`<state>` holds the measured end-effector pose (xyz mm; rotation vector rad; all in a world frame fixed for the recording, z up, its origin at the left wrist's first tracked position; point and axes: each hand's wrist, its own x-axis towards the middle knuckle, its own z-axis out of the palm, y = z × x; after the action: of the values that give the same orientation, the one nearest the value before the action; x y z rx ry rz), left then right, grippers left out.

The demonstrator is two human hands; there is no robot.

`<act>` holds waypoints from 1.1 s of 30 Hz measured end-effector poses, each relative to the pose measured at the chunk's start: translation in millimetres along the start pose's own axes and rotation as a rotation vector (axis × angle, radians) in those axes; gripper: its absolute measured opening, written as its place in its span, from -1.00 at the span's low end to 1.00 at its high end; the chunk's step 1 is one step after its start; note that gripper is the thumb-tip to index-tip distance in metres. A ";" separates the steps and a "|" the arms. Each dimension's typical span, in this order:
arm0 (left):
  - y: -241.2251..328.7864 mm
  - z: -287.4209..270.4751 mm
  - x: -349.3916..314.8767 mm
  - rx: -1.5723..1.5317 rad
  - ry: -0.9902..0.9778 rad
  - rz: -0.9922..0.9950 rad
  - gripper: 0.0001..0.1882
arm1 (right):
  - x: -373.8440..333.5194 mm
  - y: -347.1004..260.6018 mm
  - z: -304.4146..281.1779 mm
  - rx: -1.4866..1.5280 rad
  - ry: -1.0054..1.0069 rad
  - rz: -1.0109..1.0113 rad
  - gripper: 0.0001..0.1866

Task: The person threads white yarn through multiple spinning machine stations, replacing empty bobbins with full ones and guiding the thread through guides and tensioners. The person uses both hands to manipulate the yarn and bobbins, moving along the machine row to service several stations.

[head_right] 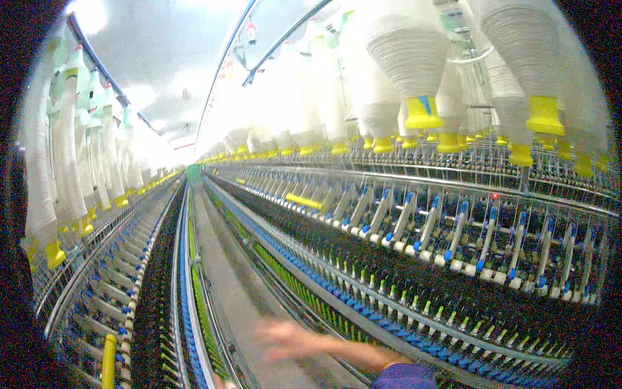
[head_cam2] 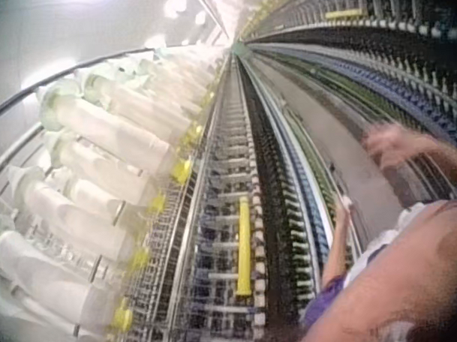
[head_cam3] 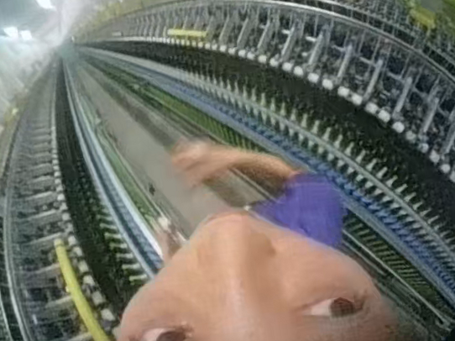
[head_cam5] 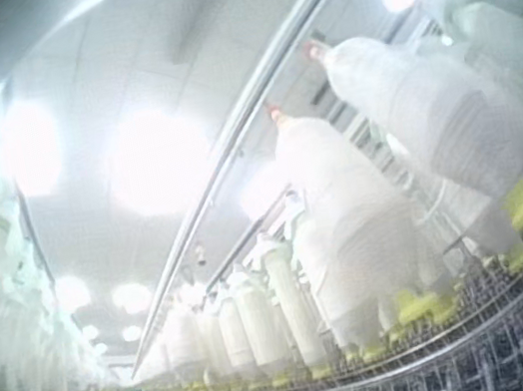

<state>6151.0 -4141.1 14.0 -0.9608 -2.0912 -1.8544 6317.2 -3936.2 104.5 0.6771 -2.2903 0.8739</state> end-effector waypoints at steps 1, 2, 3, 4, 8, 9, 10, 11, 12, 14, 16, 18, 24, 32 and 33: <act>-4.3 -1.7 -5.4 0.026 -0.061 -0.008 -0.56 | -15.1 -8.4 -59.6 -0.573 0.358 0.220 -0.57; -8.1 -1.8 -8.8 0.047 -0.117 -0.020 -0.56 | -19.2 -23.3 -122.7 -0.953 0.794 0.233 -0.55; -10.3 -2.7 -11.0 0.066 -0.159 -0.029 -0.57 | -13.8 -43.3 -165.7 -0.994 1.051 -0.040 -0.44; -12.1 -2.7 -13.1 0.079 -0.195 -0.035 -0.58 | -3.7 -68.1 -205.4 -0.967 1.370 -0.256 -0.32; -16.9 5.8 -9.5 0.110 -0.291 -0.028 -0.60 | 80.7 -153.5 -308.3 -1.519 1.499 -0.452 -0.19; -19.6 9.4 -9.0 0.112 -0.313 -0.025 -0.60 | 98.0 -165.0 -326.2 -1.442 1.638 -0.272 -0.25; -22.7 10.8 -9.9 0.122 -0.330 -0.025 -0.60 | 103.0 -172.9 -334.3 -1.446 1.673 -0.324 -0.31; -26.8 11.6 -13.5 0.130 -0.345 -0.023 -0.61 | 105.9 -177.2 -343.7 -1.380 1.661 -0.288 -0.37; -32.1 10.6 -16.8 0.140 -0.364 -0.028 -0.61 | 103.5 -178.3 -351.2 -1.236 1.633 -0.298 -0.39; -41.8 3.6 -28.1 0.172 -0.402 -0.035 -0.62 | 89.7 -173.7 -360.3 -0.879 1.546 -0.203 -0.43; -48.4 -6.2 -37.2 0.203 -0.448 -0.046 -0.63 | 77.1 -163.7 -359.3 -0.645 1.331 0.018 -0.48; -44.3 -12.6 -34.8 0.256 -0.492 0.062 -0.63 | 73.5 -143.8 -343.0 -0.431 1.238 0.176 -0.44; 50.9 16.6 43.3 -0.250 -0.664 0.116 -0.39 | 60.9 -33.5 -218.7 -0.133 1.022 0.197 -0.48; 226.5 -3.5 111.0 -0.160 -0.192 0.473 0.60 | 112.5 68.2 -25.5 0.026 0.344 0.197 -0.17; 238.5 -22.4 103.6 -0.024 -0.036 0.473 0.56 | 129.9 62.2 -2.2 0.390 0.319 0.175 -0.24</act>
<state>6201.2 -4124.5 269.6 -1.3605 -1.6676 -1.6265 6188.1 -3925.6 167.6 0.4577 -1.9304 1.4250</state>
